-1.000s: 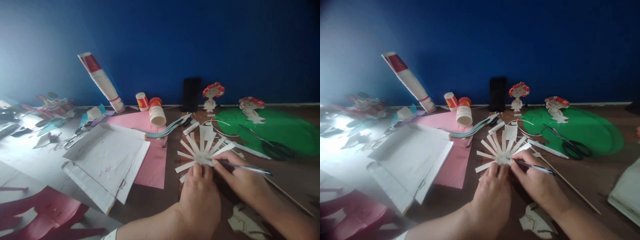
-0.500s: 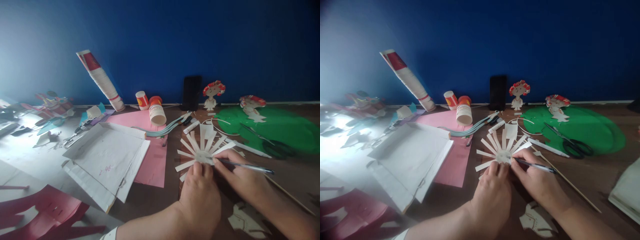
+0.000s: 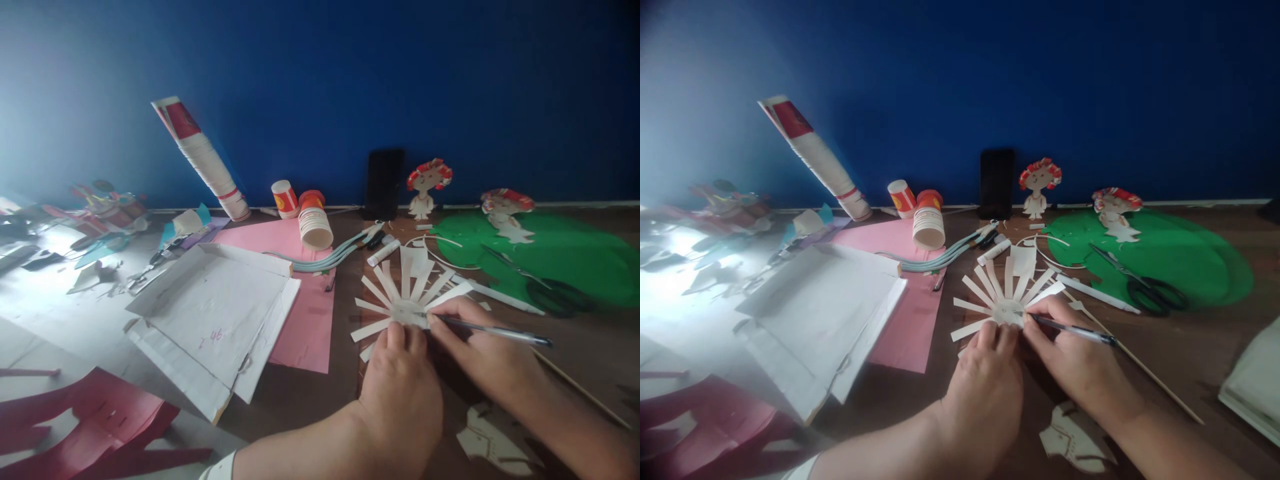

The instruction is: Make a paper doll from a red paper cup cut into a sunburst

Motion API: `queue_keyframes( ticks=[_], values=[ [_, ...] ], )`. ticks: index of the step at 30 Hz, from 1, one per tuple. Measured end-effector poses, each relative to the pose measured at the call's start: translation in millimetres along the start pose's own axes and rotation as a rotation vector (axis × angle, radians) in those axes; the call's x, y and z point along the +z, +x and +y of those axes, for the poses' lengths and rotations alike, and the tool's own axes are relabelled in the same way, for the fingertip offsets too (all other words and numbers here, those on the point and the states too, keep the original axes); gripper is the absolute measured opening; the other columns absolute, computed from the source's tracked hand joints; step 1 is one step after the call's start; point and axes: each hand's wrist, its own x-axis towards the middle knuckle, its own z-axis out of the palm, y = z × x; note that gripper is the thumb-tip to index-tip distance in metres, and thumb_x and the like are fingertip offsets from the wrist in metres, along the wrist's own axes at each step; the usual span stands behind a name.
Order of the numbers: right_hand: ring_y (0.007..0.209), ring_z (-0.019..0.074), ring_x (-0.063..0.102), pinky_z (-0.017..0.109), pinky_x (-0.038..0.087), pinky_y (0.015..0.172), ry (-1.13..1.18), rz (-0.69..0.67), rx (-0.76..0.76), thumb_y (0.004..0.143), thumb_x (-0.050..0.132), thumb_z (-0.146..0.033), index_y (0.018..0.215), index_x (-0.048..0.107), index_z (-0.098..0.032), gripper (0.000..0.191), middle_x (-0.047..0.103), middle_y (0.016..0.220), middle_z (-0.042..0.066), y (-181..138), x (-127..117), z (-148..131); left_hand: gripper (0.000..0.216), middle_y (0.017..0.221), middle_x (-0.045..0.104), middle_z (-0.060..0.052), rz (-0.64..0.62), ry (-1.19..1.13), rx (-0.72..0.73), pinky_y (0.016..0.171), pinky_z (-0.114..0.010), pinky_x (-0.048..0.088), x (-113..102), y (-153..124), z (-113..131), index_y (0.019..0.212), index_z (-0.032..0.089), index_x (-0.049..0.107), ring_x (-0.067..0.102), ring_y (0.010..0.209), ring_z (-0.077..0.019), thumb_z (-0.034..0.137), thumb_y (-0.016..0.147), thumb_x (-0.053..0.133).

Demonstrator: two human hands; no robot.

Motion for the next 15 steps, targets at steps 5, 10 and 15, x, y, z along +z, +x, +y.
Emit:
queue_keyframes(
  ticks=[5,10,15],
  values=[
    [0.074,0.0209,0.068,0.034,0.052,0.070,0.004,0.006,0.012,0.087,0.055,-0.045,0.087,0.063,-0.026,0.021,0.071,0.080,0.001,-0.2,-1.1,-1.3,0.025,0.098,0.056,-0.012,0.029,0.013,-0.005,0.067,-0.033,0.041,1.3,-0.7,0.4,0.096,0.010,0.075,0.045,0.087,-0.0228,0.027,0.087,0.059],
    [0.073,0.0207,0.068,0.034,0.052,0.069,0.017,-0.010,0.027,0.086,0.055,-0.046,0.086,0.063,-0.026,0.022,0.071,0.079,0.001,-0.2,-2.5,-2.9,0.024,0.099,0.056,-0.012,0.037,0.006,-0.006,0.068,-0.033,0.041,1.4,-0.2,0.3,0.094,0.011,0.075,0.044,0.088,-0.0231,0.026,0.086,0.060],
    [0.075,0.0211,0.068,0.034,0.052,0.070,0.026,-0.019,0.028,0.086,0.054,-0.046,0.086,0.064,-0.026,0.023,0.071,0.080,0.001,0.6,-3.0,-3.2,0.025,0.098,0.054,-0.011,-0.008,0.019,0.001,0.068,-0.032,0.041,-0.8,-0.4,0.3,0.095,0.011,0.075,0.044,0.086,-0.0222,0.028,0.087,0.058]
  ],
)
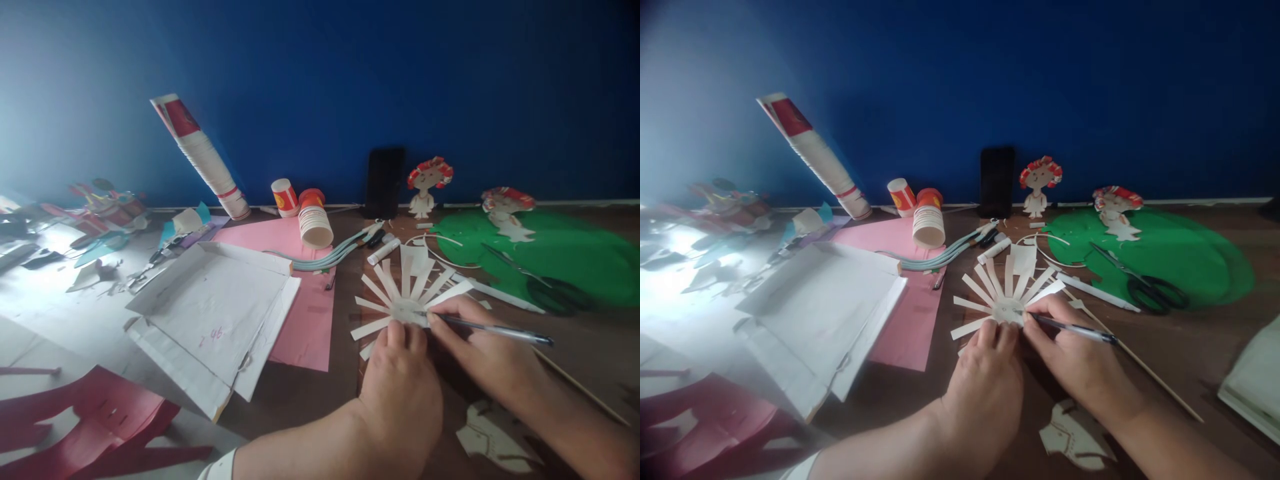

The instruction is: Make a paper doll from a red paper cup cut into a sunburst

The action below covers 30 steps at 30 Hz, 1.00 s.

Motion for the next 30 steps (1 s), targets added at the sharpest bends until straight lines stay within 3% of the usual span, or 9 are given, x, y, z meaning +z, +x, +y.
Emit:
queue_keyframes(
  ticks=[9,19,30],
  values=[
    [0.077,0.0228,0.069,0.036,0.053,0.072,0.007,-0.028,0.006,0.088,0.054,-0.049,0.089,0.064,-0.026,0.025,0.072,0.082,0.002,-1.2,0.4,2.1,0.027,0.102,0.055,-0.012,-0.025,-0.020,0.000,0.068,-0.033,0.042,-2.1,0.7,-1.9,0.098,0.009,0.074,0.046,0.090,-0.0237,0.027,0.089,0.056],
    [0.076,0.0224,0.069,0.036,0.052,0.071,-0.026,-0.006,-0.002,0.087,0.054,-0.048,0.086,0.064,-0.026,0.025,0.072,0.080,0.002,-1.0,1.0,-0.1,0.026,0.102,0.056,-0.012,0.037,-0.016,-0.018,0.068,-0.032,0.042,1.1,0.4,-0.4,0.098,0.010,0.074,0.045,0.090,-0.0234,0.029,0.087,0.059],
    [0.073,0.0224,0.069,0.035,0.053,0.069,-0.019,0.010,-0.003,0.086,0.055,-0.048,0.085,0.064,-0.026,0.024,0.072,0.079,0.002,-0.4,0.4,-0.5,0.027,0.100,0.055,-0.012,-0.006,0.004,0.011,0.069,-0.033,0.041,-2.5,-0.1,-1.4,0.096,0.011,0.075,0.044,0.089,-0.0233,0.029,0.089,0.056]
  ],
)
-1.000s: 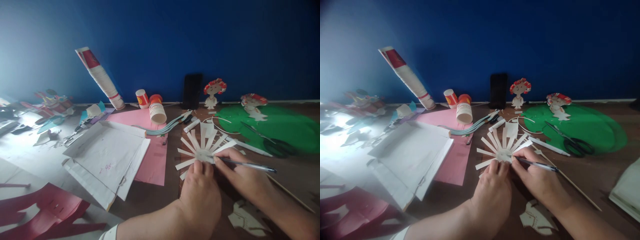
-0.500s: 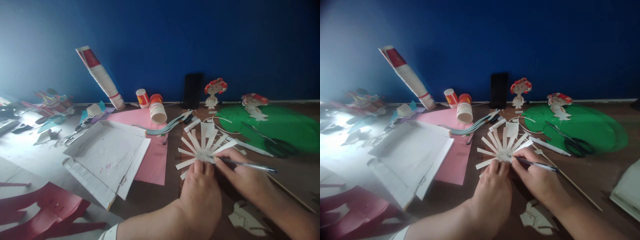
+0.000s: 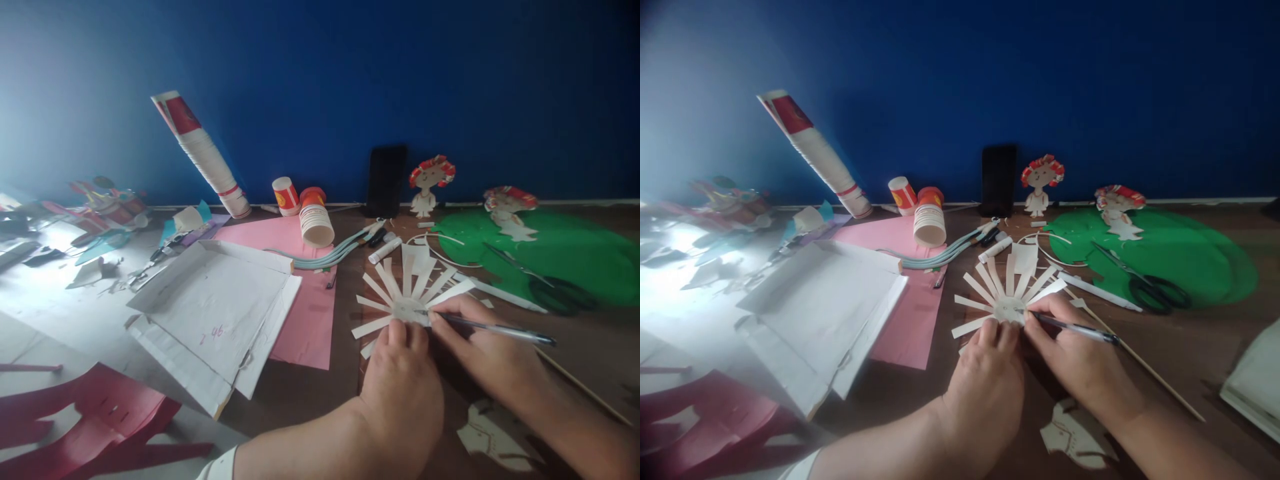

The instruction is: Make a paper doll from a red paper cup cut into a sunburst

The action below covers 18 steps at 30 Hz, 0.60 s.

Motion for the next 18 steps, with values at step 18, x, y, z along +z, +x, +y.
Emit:
queue_keyframes(
  ticks=[18],
  values=[
    [0.075,0.0226,0.069,0.036,0.053,0.071,0.013,-0.001,0.001,0.087,0.055,-0.049,0.086,0.064,-0.026,0.024,0.072,0.081,0.002,0.7,0.2,-0.3,0.026,0.102,0.058,-0.013,0.008,0.014,0.004,0.069,-0.032,0.042,-1.1,-0.8,0.9,0.097,0.012,0.076,0.045,0.090,-0.0232,0.029,0.088,0.059]
  ],
)
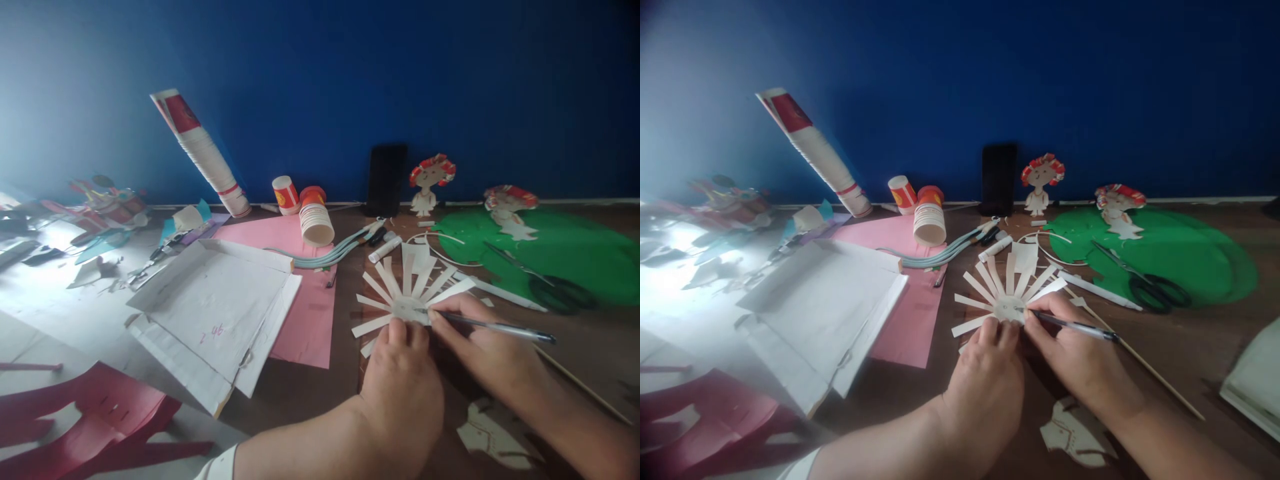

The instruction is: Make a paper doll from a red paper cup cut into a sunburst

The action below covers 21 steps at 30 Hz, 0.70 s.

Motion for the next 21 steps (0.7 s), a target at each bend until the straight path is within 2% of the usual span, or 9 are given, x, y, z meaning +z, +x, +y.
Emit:
queue_keyframes(
  ticks=[9,16,21],
  values=[
    [0.077,0.0228,0.069,0.036,0.053,0.071,-0.003,-0.007,0.022,0.086,0.055,-0.050,0.086,0.064,-0.026,0.025,0.072,0.082,0.002,1.0,1.6,0.1,0.026,0.103,0.058,-0.012,0.037,-0.022,-0.022,0.070,-0.032,0.043,3.7,0.3,-0.8,0.098,0.012,0.076,0.046,0.091,-0.0234,0.029,0.087,0.061],
    [0.078,0.0232,0.069,0.037,0.052,0.072,0.009,-0.020,0.021,0.087,0.054,-0.050,0.087,0.064,-0.026,0.026,0.072,0.082,0.002,-0.6,-1.2,-0.7,0.025,0.101,0.059,-0.012,0.017,-0.016,-0.004,0.070,-0.032,0.043,-0.5,0.3,-1.2,0.095,0.012,0.076,0.046,0.090,-0.0230,0.031,0.087,0.060],
    [0.075,0.0226,0.068,0.036,0.051,0.070,-0.005,-0.011,0.006,0.086,0.055,-0.049,0.085,0.064,-0.026,0.025,0.072,0.080,0.002,-0.1,-0.5,-0.9,0.029,0.103,0.060,-0.012,0.023,-0.023,-0.002,0.071,-0.032,0.043,1.2,0.7,-0.2,0.103,0.011,0.076,0.046,0.090,-0.0230,0.029,0.087,0.061]
  ],
)
